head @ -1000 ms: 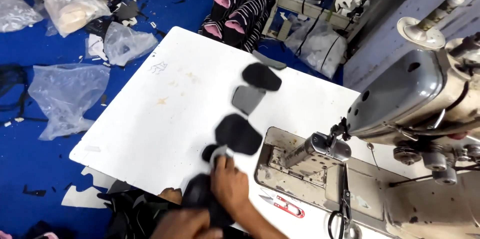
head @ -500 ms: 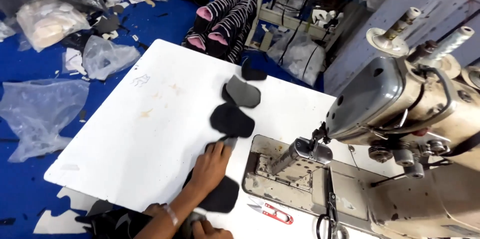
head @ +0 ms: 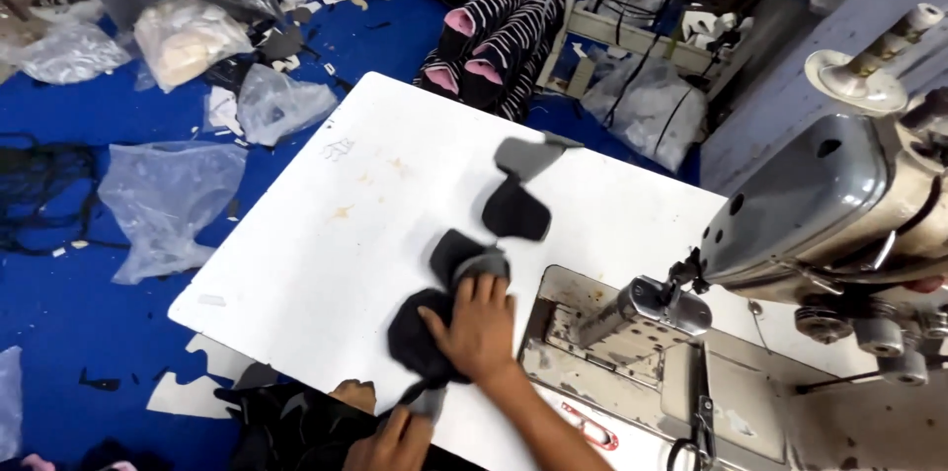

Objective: The person organizes and counts foam shoe upper components on a white workbench.

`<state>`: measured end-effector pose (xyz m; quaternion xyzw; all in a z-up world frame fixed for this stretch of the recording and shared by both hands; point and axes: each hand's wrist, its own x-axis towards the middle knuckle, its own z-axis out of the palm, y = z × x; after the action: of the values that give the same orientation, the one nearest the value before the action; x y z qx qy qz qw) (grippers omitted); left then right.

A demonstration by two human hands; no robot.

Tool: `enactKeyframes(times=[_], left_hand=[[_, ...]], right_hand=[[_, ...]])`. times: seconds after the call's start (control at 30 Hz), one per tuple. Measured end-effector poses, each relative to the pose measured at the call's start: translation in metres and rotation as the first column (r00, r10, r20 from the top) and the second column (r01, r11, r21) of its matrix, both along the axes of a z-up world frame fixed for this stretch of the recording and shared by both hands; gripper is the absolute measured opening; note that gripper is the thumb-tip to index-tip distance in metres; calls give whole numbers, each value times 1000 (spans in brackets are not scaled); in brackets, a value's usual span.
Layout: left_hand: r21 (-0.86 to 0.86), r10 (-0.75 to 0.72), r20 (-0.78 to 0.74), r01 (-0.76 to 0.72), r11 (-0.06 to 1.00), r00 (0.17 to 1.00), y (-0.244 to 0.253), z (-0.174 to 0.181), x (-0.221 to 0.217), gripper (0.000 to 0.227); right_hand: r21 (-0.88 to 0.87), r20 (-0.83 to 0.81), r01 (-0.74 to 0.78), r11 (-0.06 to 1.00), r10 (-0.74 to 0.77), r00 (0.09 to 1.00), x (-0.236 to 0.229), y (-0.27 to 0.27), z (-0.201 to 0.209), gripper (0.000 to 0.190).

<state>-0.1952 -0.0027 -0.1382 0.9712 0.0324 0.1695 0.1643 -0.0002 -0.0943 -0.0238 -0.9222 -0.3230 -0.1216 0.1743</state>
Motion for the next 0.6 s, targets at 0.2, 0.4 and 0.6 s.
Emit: enactKeyframes(times=[0.2, 0.4, 0.6], left_hand=[[-167, -443, -299, 411, 896, 845, 39, 106, 38, 27], [-251, -282, 70, 291, 923, 957, 0, 196, 136, 37], [114, -190, 353, 160, 981, 916, -29, 89, 203, 48]], right_hand=[[-115, -238, -30, 993, 2, 971, -57, -10, -86, 33], [13, 52, -223, 975, 222, 974, -119, -15, -120, 35], [4, -26, -218, 976, 218, 976, -146, -44, -197, 28]])
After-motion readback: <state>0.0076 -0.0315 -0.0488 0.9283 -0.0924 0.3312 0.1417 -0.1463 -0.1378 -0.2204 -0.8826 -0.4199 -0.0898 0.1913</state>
